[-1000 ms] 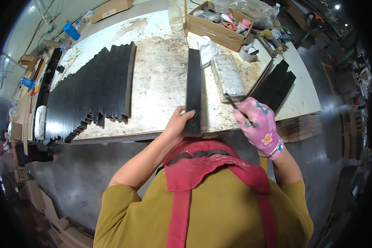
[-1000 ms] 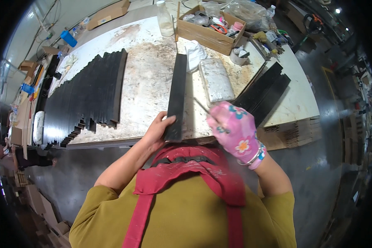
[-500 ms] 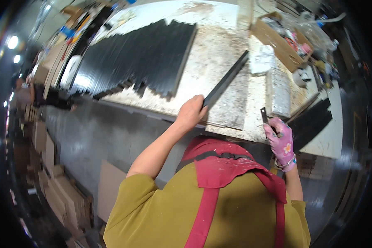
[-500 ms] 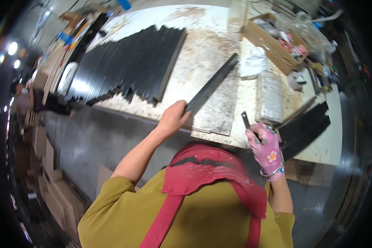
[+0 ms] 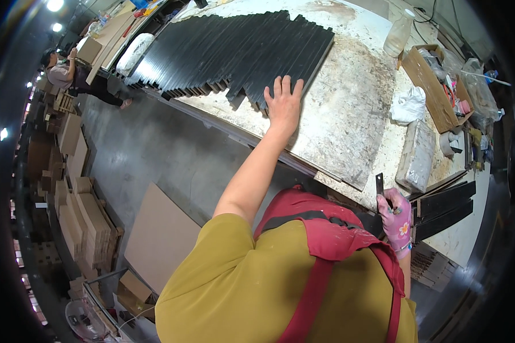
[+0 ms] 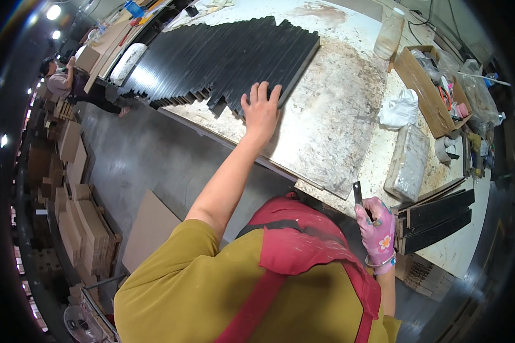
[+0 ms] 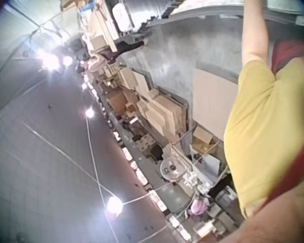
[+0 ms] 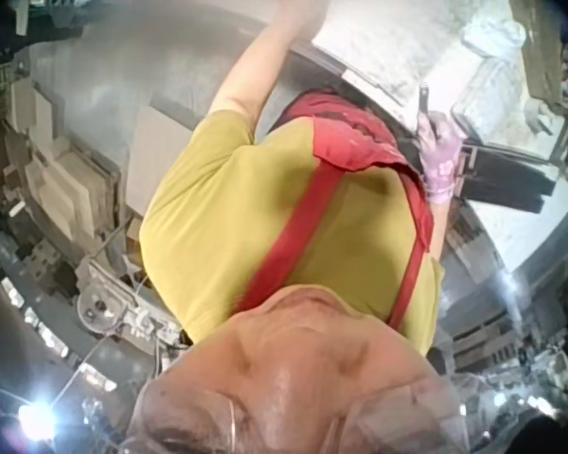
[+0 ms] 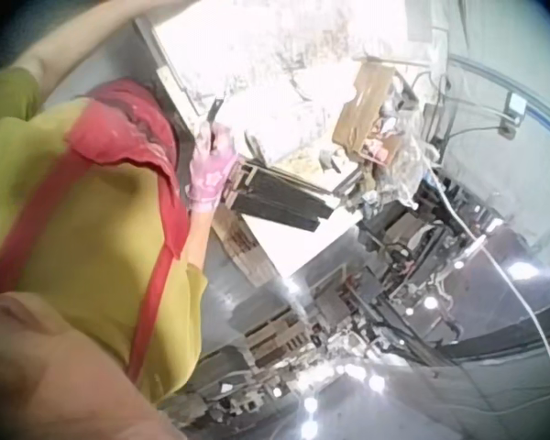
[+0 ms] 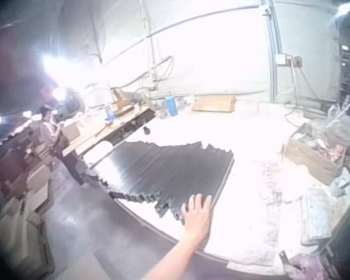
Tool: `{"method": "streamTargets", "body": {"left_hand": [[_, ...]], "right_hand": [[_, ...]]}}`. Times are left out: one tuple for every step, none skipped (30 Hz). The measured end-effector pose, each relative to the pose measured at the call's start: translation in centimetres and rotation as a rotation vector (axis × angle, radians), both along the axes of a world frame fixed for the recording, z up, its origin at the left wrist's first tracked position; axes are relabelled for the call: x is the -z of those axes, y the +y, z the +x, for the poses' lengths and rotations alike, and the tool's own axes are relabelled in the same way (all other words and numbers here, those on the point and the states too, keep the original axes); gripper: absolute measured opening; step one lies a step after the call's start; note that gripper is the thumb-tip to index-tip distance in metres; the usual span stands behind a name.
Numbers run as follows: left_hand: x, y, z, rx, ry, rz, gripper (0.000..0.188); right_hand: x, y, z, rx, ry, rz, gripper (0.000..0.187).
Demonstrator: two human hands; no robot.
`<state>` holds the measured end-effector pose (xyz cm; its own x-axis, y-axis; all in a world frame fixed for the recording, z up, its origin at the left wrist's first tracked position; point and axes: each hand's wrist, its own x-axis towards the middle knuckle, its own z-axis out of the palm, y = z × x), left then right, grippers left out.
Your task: The person scrapes the edges and surfaces of several long, dark wooden pieces one by one using a small blade. The person holds each piece in their hand, applies the blade to the sides and ends, and then places the finished piece into a stack on the work surface.
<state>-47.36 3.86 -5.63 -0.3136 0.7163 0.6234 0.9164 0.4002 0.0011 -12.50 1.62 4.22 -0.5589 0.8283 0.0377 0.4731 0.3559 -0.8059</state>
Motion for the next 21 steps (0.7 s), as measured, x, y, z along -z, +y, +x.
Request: {"method": "streamTargets", "body": {"left_hand": [[0.0,-0.2,0.2,-0.016,-0.019,-0.024,0.049],[-0.8,-0.1,1.1,-0.022,-0.027,-0.022,0.049],[-1.8,-0.1,2.4,0.119,-0.171,-0.008,0.041],[-2.1,0.0,3.9,0.259,-0.314,0.010,0.033],[-1.4,0.2,5.7,0.432,-0.331,-0.043,0.024],[-0.6,0.8,8.0,0.611,-0.348,-0.096,0.015],[-0.9,0.2,11.2,0.720,-0.337,-0.060,0.010],[-1.4,-0.6,14.5,0.828,-0.322,-0.026,0.007],[-1.4,-0.4,17.0,0.919,-0.540,-0.201,0.008],[-1.3,0.0,19.0,1.016,-0.763,-0.382,0.012],[-1.3,0.3,20.4,1.057,-0.768,-0.387,0.012],[-0.9,0.6,22.2,1.048,-0.790,-0.254,0.017],[-0.5,0.7,23.8,1.042,-0.817,-0.124,0.022],[0.4,1.4,23.8,1.052,-0.669,-0.089,0.030],[-1.1,1.8,23.7,1.045,-0.619,-0.142,0.028],[-1.0,1.7,23.5,0.951,-0.776,-0.098,0.026],[-2.4,1.7,23.4,0.923,-0.838,-0.169,0.024],[-2.2,1.7,23.5,0.914,-0.811,-0.199,0.022],[-2.7,1.5,24.6,0.894,-0.869,-0.277,0.019],[-3.0,1.2,26.0,0.868,-0.927,-0.337,0.021],[-2.8,1.0,27.9,0.892,-0.947,-0.346,0.023]], "right_hand": [[0.1,-0.1,0.3,0.005,-0.016,-0.014,0.019],[0.4,-0.1,1.0,-0.001,-0.023,-0.013,0.019],[1.0,0.0,2.0,0.037,-0.027,-0.053,0.018],[1.5,0.2,3.0,0.075,-0.031,-0.093,0.017],[1.7,0.4,4.0,0.089,0.000,-0.023,0.016],[2.2,0.5,5.2,0.142,0.057,-0.018,0.014],[1.9,1.1,6.4,0.156,0.071,-0.021,0.013],[1.8,1.7,7.8,0.171,0.089,-0.024,0.012],[2.0,2.1,9.3,0.237,0.133,0.008,0.011],[0.9,2.6,11.1,0.211,0.139,0.044,0.013],[1.0,3.2,13.8,0.288,0.186,-0.029,0.013],[0.4,3.4,16.1,0.373,0.233,-0.098,0.014],[-0.1,3.4,17.2,0.399,0.220,-0.030,0.013],[-1.2,3.4,17.2,0.445,0.196,0.039,0.013],[-1.7,3.4,18.0,0.521,0.213,0.028,0.012],[-2.1,3.7,18.4,0.574,0.241,0.016,0.011],[-1.9,3.7,19.7,0.632,0.374,-0.053,0.010],[-1.3,3.6,21.3,0.671,0.518,-0.112,0.010],[0.5,3.6,23.6,0.728,0.573,-0.152,0.010],[1.5,3.6,25.0,0.761,0.637,-0.199,0.009],[2.2,3.3,26.0,0.746,0.728,-0.287,0.008]]}}
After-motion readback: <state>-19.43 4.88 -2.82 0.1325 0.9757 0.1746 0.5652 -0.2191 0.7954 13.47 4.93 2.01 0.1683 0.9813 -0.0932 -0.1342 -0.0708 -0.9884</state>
